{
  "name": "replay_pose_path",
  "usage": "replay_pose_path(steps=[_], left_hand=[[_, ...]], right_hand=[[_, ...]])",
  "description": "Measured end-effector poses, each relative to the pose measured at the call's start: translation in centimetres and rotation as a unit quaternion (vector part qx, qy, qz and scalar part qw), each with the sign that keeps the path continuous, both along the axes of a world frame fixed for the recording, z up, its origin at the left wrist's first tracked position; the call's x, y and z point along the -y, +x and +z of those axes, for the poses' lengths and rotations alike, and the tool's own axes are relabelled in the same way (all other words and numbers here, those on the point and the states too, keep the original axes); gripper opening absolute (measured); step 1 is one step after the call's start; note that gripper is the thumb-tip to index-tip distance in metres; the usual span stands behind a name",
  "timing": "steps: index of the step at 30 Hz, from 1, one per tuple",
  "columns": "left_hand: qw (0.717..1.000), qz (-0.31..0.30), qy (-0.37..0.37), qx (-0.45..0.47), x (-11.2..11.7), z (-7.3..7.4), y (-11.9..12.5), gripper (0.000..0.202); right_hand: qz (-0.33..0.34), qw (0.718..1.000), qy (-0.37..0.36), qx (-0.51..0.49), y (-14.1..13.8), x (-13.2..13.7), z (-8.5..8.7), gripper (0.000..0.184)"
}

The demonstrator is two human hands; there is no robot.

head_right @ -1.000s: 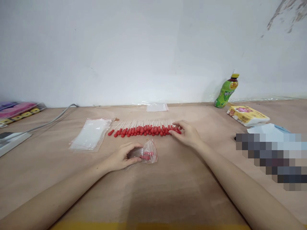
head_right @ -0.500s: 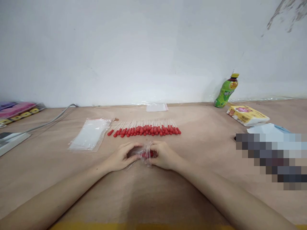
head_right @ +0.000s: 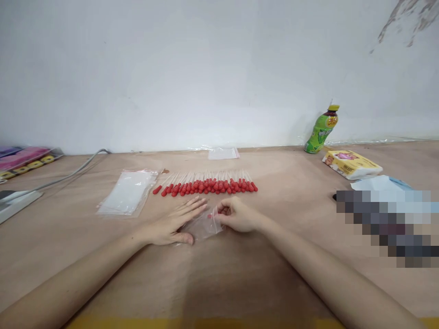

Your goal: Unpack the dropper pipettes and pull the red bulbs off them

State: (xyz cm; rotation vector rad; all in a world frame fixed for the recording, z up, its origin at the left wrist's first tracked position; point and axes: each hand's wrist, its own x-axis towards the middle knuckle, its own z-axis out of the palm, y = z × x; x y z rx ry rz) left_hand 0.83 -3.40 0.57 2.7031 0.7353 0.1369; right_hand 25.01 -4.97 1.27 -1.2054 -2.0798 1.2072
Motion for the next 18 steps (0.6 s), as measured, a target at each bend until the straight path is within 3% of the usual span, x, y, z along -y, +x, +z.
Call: replay_pose_path(steps=[3, 8, 12, 18], left_hand=[[0.999, -0.019, 0.002, -0.049, 0.0, 0.2, 0.0, 0.082], [0.996, -0.019, 0.019, -0.089, 0.1, 0.3, 0.2, 0.080], [0.995, -0.009, 0.033, -0.091, 0.3, 0.3, 0.1, 0.080], [0.994, 0.001, 0.040, -0.101, 0.6, 0.4, 0.1, 0.078]], right_hand=[[-0.031, 0.984, -0.166, -0.052, 0.5, -0.3, 0.3, 0.027], [-0.067, 0.949, -0.299, -0.077, 0.8, -0.3, 0.7, 0.023], [-0.095, 0.938, -0.323, -0.084, 0.9, -0.3, 0.8, 0.021], [-0.090, 0.945, -0.284, -0.135, 1.8, -1.1, 0.5, 0.021]])
